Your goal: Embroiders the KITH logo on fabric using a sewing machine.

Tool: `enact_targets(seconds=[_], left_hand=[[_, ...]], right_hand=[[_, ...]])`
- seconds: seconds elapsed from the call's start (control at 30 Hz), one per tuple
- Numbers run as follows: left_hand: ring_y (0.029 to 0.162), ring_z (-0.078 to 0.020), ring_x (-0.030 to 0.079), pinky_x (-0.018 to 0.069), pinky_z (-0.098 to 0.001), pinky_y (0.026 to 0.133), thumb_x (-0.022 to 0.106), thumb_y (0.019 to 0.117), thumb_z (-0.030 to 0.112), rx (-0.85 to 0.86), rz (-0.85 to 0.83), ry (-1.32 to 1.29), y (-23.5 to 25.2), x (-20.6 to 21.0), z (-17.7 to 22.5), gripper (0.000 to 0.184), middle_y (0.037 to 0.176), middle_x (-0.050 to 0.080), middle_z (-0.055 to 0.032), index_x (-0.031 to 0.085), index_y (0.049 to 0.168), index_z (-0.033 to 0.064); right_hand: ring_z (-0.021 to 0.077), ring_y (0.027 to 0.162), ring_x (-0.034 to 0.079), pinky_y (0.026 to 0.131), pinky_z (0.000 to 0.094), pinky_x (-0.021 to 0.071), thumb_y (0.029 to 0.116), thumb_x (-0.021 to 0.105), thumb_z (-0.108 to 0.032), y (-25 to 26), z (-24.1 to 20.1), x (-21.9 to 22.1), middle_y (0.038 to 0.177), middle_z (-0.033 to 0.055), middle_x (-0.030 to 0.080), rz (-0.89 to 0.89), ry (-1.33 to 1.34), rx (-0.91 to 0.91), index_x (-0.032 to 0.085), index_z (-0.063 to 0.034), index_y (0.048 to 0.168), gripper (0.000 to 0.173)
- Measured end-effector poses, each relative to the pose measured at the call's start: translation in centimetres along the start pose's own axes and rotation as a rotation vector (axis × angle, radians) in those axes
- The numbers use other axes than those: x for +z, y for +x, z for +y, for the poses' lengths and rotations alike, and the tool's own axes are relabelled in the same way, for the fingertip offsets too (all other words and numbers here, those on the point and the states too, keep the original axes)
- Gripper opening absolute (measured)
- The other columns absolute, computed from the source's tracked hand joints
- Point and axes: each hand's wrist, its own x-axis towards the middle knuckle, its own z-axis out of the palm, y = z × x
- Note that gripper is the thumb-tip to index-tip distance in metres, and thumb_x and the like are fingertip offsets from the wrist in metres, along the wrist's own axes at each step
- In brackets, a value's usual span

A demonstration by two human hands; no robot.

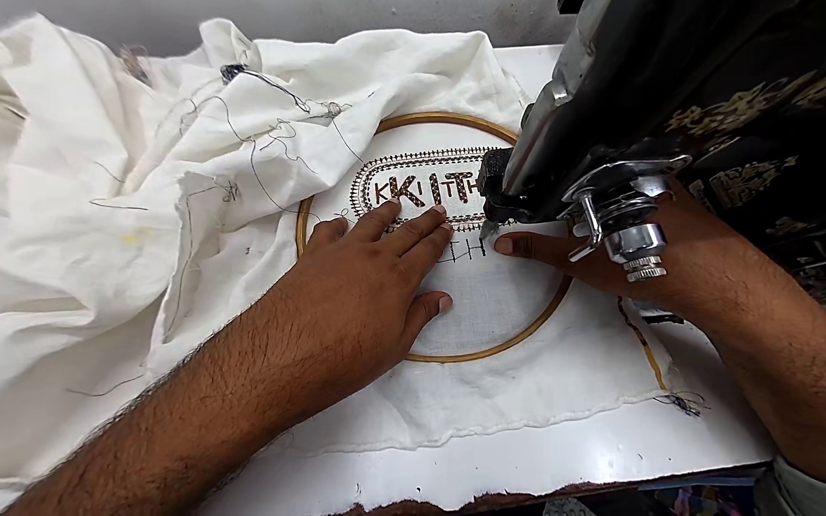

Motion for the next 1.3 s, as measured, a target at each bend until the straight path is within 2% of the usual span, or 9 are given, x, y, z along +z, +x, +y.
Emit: enact_targets(seconds=[0.33,0.43,0.7,0.87,0.97,1.07,1.1,1.2,1.3], left_hand=[[0.150,-0.0328,0.038,0.0394,-0.0632,0.108,0.030,0.1059,0.055,0.012,0.014,-0.003,0.1,0.1,-0.2,0.064,0.164,0.040,0.0010,0.046,0.157,0.0198],[0.151,-0.0319,0.037,0.0383,-0.0648,0.109,0.029,0.1061,0.055,-0.002,0.005,-0.006,0.2,0.1,-0.2,0.063,0.165,0.039,0.0021,0.045,0.157,0.0211],[0.151,-0.0329,0.036,0.0360,-0.0666,0.110,0.029,0.1063,0.056,-0.011,0.003,-0.008,0.3,0.1,-0.3,0.064,0.165,0.039,0.0016,0.043,0.158,0.0208],[0.151,-0.0332,0.037,0.0363,-0.0659,0.110,0.028,0.1067,0.055,0.001,0.022,-0.004,0.5,0.2,-0.6,0.064,0.164,0.040,0.0009,0.045,0.157,0.0200],[0.150,-0.0335,0.037,0.0366,-0.0645,0.109,0.028,0.1069,0.055,0.007,0.031,-0.003,0.5,0.2,-0.7,0.064,0.164,0.040,0.0009,0.045,0.157,0.0189],[0.151,-0.0328,0.036,0.0356,-0.0656,0.110,0.028,0.1066,0.056,0.004,0.031,0.004,0.6,0.3,-0.8,0.064,0.164,0.040,0.0020,0.044,0.158,0.0202],[0.151,-0.0327,0.037,0.0355,-0.0660,0.110,0.028,0.1067,0.055,0.004,0.034,0.003,0.6,0.4,-0.9,0.064,0.164,0.040,0.0019,0.044,0.158,0.0201],[0.151,-0.0320,0.036,0.0343,-0.0657,0.111,0.028,0.1072,0.055,-0.003,0.019,-0.007,0.6,0.3,-0.8,0.064,0.165,0.038,0.0021,0.043,0.159,0.0200],[0.151,-0.0324,0.036,0.0340,-0.0652,0.111,0.029,0.1072,0.054,-0.004,0.021,-0.007,0.7,0.3,-0.9,0.063,0.165,0.038,0.0020,0.043,0.159,0.0201]], right_hand=[[0.0303,0.099,0.064,0.083,0.0491,0.0494,0.0872,0.072,-0.057,0.0,0.3,0.3,0.098,0.0138,0.067,0.043,0.045,-0.025,0.072,-0.0064,0.102,0.053],[0.0308,0.103,0.064,0.086,0.0505,0.0505,0.0865,0.071,-0.059,0.2,0.6,0.7,0.102,0.0142,0.068,0.061,0.051,-0.024,0.072,-0.0072,0.106,0.056],[0.0286,0.102,0.065,0.086,0.0491,0.0503,0.0864,0.073,-0.057,0.4,0.6,0.7,0.100,0.0120,0.070,0.062,0.074,-0.007,0.073,-0.0094,0.103,0.051],[0.0318,0.109,0.065,0.092,0.0517,0.0496,0.0876,0.072,-0.056,0.5,0.8,1.0,0.107,0.0153,0.070,0.098,0.065,-0.056,0.072,-0.0071,0.110,0.054],[0.0297,0.115,0.063,0.096,0.0516,0.0494,0.0865,0.072,-0.059,0.9,1.3,1.5,0.113,0.0134,0.070,0.079,0.074,-0.038,0.071,-0.0101,0.116,0.057],[0.0212,0.111,0.064,0.095,0.0499,0.0504,0.0857,0.058,-0.075,2.7,5.8,8.0,0.108,0.0024,0.071,0.218,0.033,-0.088,0.071,-0.0232,0.113,0.060],[0.0197,0.112,0.064,0.097,0.0500,0.0500,0.0862,0.055,-0.077,3.1,6.6,8.8,0.110,0.0007,0.071,0.201,0.035,-0.083,0.071,-0.0257,0.114,0.060],[0.0268,0.115,0.064,0.098,0.0543,0.0490,0.0879,0.060,-0.070,2.6,4.4,5.8,0.113,0.0084,0.071,0.107,0.055,-0.077,0.072,-0.0174,0.117,0.062],[0.0264,0.115,0.064,0.098,0.0541,0.0490,0.0881,0.061,-0.068,2.5,4.1,5.2,0.113,0.0083,0.071,0.115,0.059,-0.081,0.072,-0.0172,0.116,0.059]])
